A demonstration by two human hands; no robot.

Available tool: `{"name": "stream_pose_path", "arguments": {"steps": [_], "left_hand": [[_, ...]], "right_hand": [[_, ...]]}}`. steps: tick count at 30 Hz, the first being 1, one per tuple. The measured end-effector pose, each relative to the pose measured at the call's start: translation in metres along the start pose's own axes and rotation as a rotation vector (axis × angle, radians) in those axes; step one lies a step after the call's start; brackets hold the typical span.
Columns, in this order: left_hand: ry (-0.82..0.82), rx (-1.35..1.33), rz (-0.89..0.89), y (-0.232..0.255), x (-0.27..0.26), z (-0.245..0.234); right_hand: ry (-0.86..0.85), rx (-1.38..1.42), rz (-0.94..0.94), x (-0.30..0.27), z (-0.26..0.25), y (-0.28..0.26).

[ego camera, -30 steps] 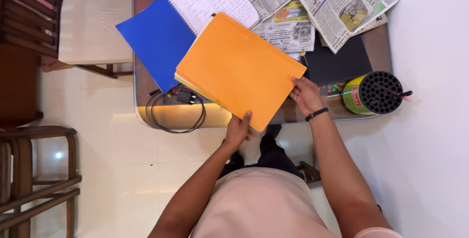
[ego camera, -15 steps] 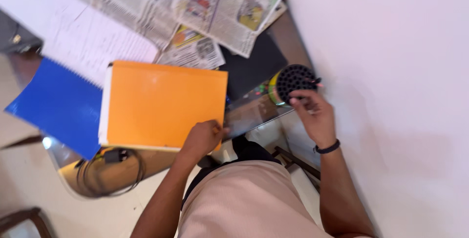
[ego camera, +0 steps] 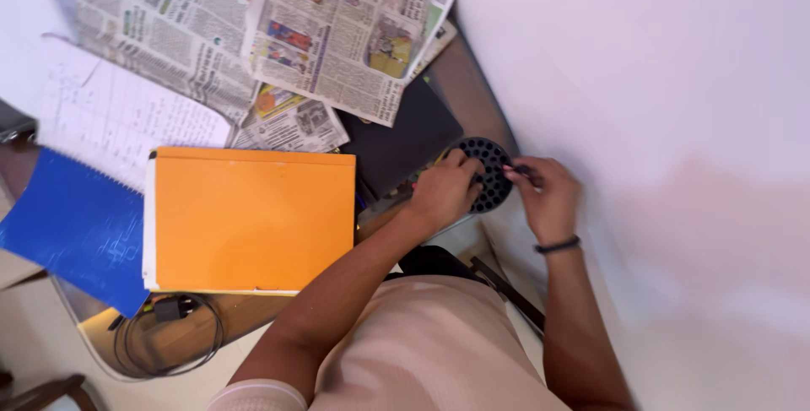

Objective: The person organizes a cluttered desk by sorting through papers, notebooks, and newspapers. They move items aside, open a black binder, and place loose papers inside. They also handle a laptop, placing it into a grey sleeve.

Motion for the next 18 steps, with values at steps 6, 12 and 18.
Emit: {"name": "stream_pose_path", "arguments": {"steps": [6,12,18], "left_hand": [[-0.026,-0.371,-0.064,0.002,-0.007,-0.028],[0.068,-0.671,-0.207,-0.054,-0.021,-0.037],[0.174,-0.336,-0.596,-0.115,-0.048,-0.046]], "right_hand": [[0.087,0.308,-0.045,-0.006,-0.068,-0.048],[-0.126,0.588,0.076,0.04,0.017,0.0],[-0.485,0.454,0.095,0.074,0.139,0.033]]}}
Point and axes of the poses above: each hand's wrist, its own x-axis towards the middle knuckle, its own z-axis out of the palm, y = z × x, the point moved 1 cm from there along x, towards the middle knuckle, and after that the axes turned 10 degrees about -z, right-handed, at the moved point
